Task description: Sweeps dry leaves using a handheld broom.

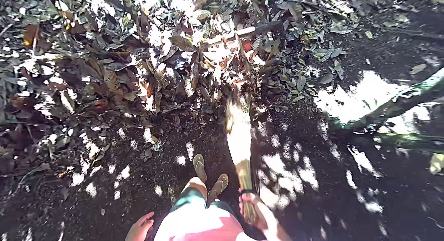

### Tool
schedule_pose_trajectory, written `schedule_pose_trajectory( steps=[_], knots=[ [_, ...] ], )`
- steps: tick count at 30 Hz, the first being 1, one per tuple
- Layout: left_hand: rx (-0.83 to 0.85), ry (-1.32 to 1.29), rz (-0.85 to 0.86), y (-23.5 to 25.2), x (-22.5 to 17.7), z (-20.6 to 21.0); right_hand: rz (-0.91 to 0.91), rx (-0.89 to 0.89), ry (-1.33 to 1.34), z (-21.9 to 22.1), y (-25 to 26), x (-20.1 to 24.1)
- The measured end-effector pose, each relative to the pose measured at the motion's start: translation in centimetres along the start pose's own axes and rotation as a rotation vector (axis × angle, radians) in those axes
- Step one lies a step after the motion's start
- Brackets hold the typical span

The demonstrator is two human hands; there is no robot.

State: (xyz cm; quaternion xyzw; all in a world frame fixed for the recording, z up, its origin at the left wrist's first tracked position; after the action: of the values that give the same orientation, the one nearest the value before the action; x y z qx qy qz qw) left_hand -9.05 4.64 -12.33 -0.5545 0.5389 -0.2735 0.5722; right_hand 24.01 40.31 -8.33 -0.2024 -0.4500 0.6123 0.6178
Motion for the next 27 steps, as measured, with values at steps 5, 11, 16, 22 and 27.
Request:
schedule_pose_trajectory(
  steps=[5, 11, 16, 22, 27],
  knots=[
    [0.129, 0.235, 0.016, 4.7, -4.2, -0.3, 0.143, -0.065, 0.089, -0.7, 4.6, 2.1],
    [0.184, 0.092, 0.229, 8.3, -22.7, 1.2, -0.067, -0.222, -0.204, -1.9, 8.3, 15.1],
    [0.305, 0.059, 0.256, 8.6, -31.5, 2.7, -0.090, -0.305, -0.222, -0.1, 0.4, 10.0],
    [0.316, 0.223, 0.052, 11.6, -24.8, -1.7, -0.221, -0.504, -0.026, -4.9, -4.1, 3.3],
    [0.256, 0.154, -0.007, 10.9, -22.1, -5.0, -0.171, -0.485, 0.085, -5.3, 9.5, 9.7]
  ],
)
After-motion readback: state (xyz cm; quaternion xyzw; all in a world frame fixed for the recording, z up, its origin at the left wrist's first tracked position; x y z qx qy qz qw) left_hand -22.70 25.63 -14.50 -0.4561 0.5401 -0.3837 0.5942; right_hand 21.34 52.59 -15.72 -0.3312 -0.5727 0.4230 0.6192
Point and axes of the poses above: each hand's wrist, its own y-axis towards the middle knuckle, its own z-axis out of the palm, x = y × z, the point moved 9 cm from there along y, towards the middle knuckle, and after that the axes turned 12 degrees about x, right-handed, at the moved point
